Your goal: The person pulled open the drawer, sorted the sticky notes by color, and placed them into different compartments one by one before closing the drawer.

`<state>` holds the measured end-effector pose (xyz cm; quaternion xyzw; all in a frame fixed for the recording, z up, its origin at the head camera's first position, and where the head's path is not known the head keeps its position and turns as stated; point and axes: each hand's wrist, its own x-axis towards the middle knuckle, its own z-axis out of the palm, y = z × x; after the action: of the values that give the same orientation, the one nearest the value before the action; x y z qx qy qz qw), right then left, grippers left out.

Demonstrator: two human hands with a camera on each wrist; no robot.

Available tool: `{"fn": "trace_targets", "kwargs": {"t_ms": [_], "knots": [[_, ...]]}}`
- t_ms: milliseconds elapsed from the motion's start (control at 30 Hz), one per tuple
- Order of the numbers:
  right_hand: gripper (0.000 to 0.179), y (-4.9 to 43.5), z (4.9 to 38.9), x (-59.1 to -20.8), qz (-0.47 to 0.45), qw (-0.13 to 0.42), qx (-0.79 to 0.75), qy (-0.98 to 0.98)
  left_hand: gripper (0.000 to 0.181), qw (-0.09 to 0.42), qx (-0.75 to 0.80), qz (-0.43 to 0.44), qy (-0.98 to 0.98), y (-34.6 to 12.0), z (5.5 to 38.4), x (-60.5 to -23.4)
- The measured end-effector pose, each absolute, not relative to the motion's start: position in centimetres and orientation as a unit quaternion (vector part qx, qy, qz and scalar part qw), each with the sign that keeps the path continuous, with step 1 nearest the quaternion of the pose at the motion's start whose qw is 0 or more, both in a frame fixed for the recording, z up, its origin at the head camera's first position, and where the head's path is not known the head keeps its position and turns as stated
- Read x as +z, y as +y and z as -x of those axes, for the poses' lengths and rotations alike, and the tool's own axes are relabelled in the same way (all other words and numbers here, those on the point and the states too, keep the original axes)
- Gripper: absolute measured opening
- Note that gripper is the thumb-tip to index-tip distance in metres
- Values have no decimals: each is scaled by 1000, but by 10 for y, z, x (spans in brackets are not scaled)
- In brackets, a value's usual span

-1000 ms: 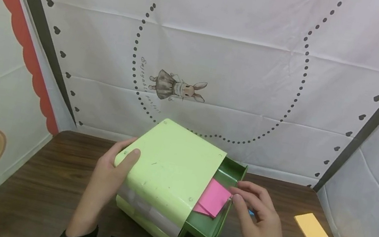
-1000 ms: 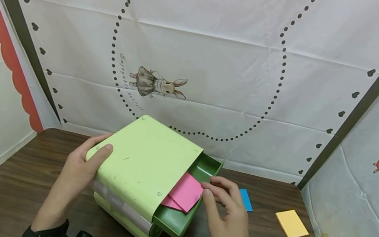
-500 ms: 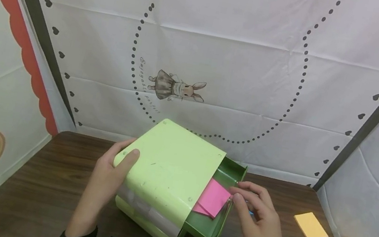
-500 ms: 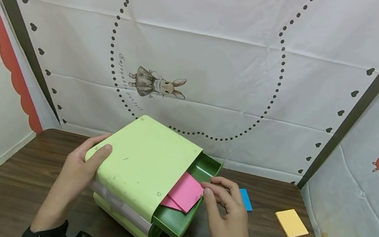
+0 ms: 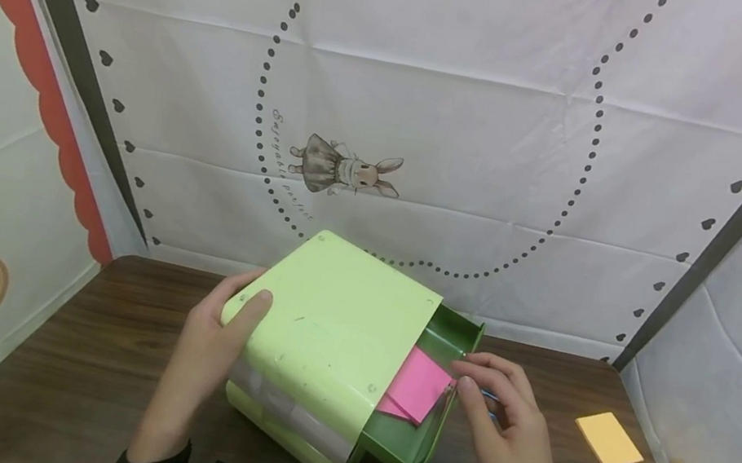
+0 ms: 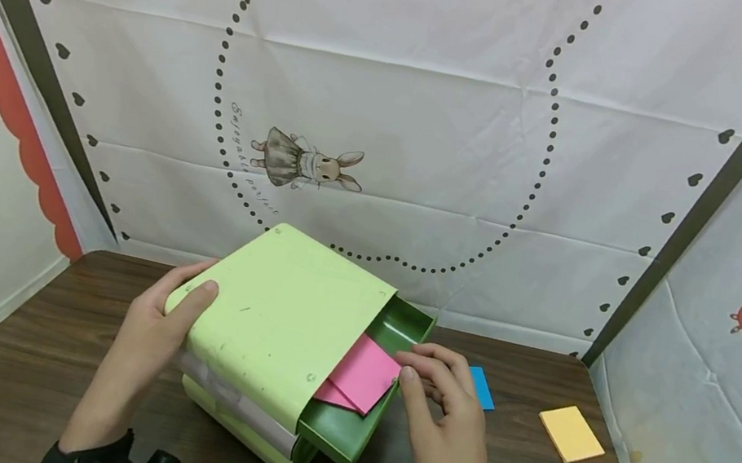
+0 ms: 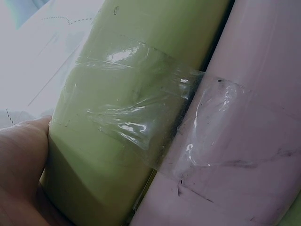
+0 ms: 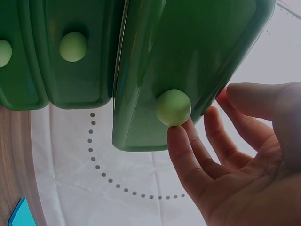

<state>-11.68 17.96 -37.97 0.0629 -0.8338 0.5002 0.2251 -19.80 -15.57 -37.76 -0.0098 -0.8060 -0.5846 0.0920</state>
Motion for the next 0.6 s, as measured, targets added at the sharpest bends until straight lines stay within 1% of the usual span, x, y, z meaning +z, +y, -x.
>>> {"fn": "trace_targets", "kwargs": {"t_ms": [167, 367, 600], "knots": [[18, 178, 117, -379, -68, 235, 510, -825, 53, 92, -588, 14, -803, -156, 198, -379], [25, 177, 117, -377, -50, 223, 524, -821, 53, 91, -590, 14, -802, -156, 198, -379], [29, 179, 118, -377, -34, 227, 521, -822, 54, 96, -582, 15, -807, -155, 197, -378]]}}
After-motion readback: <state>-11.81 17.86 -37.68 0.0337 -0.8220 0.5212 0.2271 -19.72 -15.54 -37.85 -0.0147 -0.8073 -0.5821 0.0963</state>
